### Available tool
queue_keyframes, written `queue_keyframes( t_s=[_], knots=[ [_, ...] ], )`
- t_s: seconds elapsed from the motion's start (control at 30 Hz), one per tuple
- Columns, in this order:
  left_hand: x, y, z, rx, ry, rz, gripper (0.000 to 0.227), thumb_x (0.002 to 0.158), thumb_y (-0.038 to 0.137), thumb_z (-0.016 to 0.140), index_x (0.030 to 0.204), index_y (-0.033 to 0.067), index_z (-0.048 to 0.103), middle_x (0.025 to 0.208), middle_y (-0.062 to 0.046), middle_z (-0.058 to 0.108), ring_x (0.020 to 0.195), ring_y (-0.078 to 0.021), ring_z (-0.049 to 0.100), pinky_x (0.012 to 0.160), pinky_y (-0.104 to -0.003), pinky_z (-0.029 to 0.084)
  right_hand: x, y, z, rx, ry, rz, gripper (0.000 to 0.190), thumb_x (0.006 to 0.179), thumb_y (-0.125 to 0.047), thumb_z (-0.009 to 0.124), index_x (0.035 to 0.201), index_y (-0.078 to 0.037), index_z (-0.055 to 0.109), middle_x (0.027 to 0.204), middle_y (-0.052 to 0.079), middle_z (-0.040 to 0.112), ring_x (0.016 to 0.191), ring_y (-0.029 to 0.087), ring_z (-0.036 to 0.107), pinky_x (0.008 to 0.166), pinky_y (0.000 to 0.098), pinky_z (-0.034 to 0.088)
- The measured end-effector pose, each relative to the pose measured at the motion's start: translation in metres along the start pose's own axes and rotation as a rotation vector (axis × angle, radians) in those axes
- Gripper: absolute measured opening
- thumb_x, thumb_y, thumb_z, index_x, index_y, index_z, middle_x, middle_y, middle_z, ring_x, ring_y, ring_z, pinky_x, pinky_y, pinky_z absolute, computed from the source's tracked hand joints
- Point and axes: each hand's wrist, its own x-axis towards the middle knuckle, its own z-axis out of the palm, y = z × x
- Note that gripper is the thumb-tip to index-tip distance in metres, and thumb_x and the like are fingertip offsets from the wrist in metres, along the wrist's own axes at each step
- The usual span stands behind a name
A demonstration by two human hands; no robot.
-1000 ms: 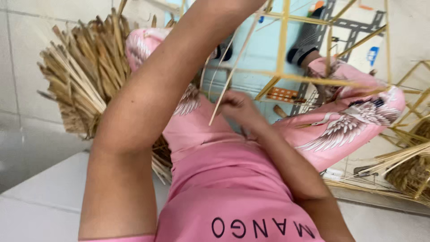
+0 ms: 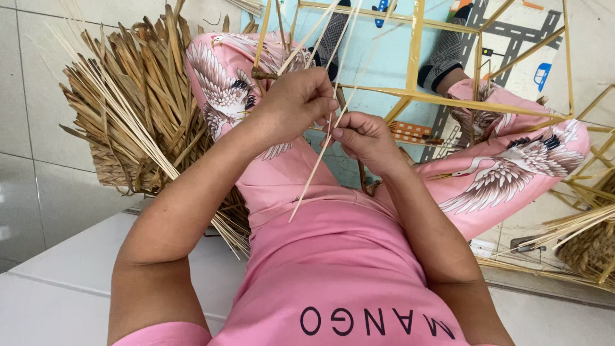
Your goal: The person weaves together thin strips of dried plant material around a wooden frame by hand, pulling the strips through and tying them to secure the structure.
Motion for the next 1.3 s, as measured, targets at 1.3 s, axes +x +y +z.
queue_keyframes(
  t_s=[1.3],
  knots=[
    [0.016, 0.117, -0.015, 0.117, 0.482, 0.476, 0.021, 0.106, 0.012, 0.060, 0.088, 0.0004, 0.062, 0.062, -0.011, 0.052, 0.052, -0.0240, 0.051, 0.053, -0.039, 0.040, 0.017, -0.004, 0.039, -0.749, -0.087, -0.067, 0.010, 0.083, -0.003, 0.073, 0.093, -0.002, 0.075, 0.075, -0.002, 0.070, 0.067, 0.007, 0.063, 0.058, 0.0274, 0.050]
  ],
)
